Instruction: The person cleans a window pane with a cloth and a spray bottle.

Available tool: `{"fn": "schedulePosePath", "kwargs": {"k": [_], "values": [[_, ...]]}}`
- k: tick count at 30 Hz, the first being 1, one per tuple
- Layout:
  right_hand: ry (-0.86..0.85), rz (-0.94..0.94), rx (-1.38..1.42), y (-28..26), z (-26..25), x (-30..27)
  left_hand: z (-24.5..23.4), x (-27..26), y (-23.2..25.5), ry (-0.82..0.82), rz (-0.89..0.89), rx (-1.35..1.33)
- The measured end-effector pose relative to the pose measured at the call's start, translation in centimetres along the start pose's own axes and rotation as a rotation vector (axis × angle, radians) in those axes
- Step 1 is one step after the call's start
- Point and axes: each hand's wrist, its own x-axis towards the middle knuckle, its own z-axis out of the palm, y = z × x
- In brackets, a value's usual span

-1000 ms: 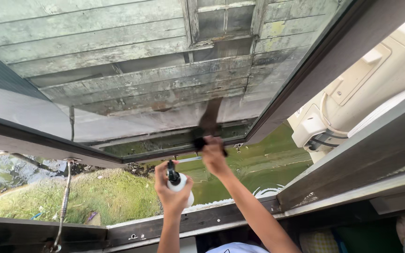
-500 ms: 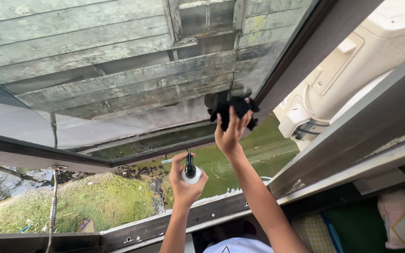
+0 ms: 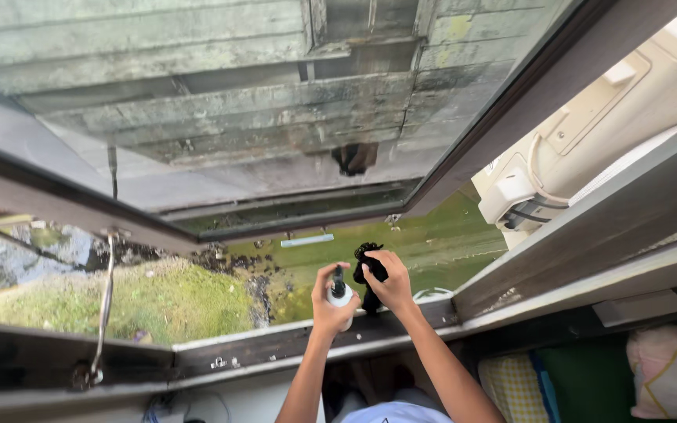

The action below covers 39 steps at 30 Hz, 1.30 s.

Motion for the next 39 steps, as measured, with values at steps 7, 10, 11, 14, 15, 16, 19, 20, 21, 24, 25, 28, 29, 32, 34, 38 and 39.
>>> {"fn": "schedulePosePath", "kwargs": {"k": [7, 10, 11, 14, 15, 16, 19, 20, 21, 24, 25, 28, 29, 32, 34, 38, 39], "values": [[-0.346, 0.157, -0.007, 2.0, -1.8, -5.9, 0.6, -2.7, 0.5, 0.04, -0.062, 0.069], [-0.347, 0.21, 0.0, 2.4, -2.0, -6.9, 0.7, -3.5, 1.9, -0.014, 0.05, 0.011], [-0.355, 0.186, -0.019, 2.4, -2.1, -6.9, 0.9, -3.7, 2.2, -0.015, 0.063, 0.035], [-0.384, 0.138, 0.009, 2.2, -2.6, -6.9, 1.3, -5.1, 2.2, -0.014, 0.073, 0.093], [-0.396, 0.122, 0.032, 2.0, -2.9, -6.7, 1.5, -5.7, 2.0, -0.003, 0.065, 0.099], [-0.426, 0.15, 0.012, 1.8, -3.1, -6.9, 1.7, -6.4, 1.8, 0.006, 0.049, 0.106], [-0.475, 0.169, -0.008, 1.2, -3.8, -7.0, 2.4, -7.2, 1.6, 0.053, 0.138, 0.18], [-0.46, 0.135, 0.009, 1.1, -3.9, -7.1, 2.6, -7.1, 1.8, 0.062, 0.114, 0.174], [-0.446, 0.101, 0.026, 1.0, -4.0, -7.3, 2.8, -7.0, 2.0, 0.072, 0.09, 0.169], [-0.48, 0.224, -0.002, 0.9, -3.9, -7.1, 2.8, -7.5, 3.4, 0.078, 0.182, 0.246], [-0.489, 0.235, 0.003, 0.9, -3.8, -6.9, 2.8, -7.4, 3.8, 0.078, 0.245, 0.284], [-0.503, 0.251, 0.022, 0.8, -3.6, -7.6, 2.4, -7.7, 4.4, 0.119, 0.431, 0.391], [-0.483, 0.239, 0.034, 0.8, -3.4, -7.8, 2.3, -7.6, 4.4, 0.136, 0.401, 0.386], [-0.413, 0.211, 0.108, 1.6, -2.9, -8.4, 2.4, -7.7, 3.5, 0.175, 0.297, 0.367], [-0.302, 0.179, 0.169, 2.1, -2.5, -8.6, 2.4, -7.2, 3.4, 0.205, 0.221, 0.359], [0.045, 0.23, 0.304, 0.8, -2.9, -7.9, 3.4, -4.8, 6.2, 0.18, 0.215, 0.32], [0.132, 0.275, 0.342, -0.1, -3.2, -7.0, 3.8, -4.1, 7.6, 0.17, 0.194, 0.323]]}}
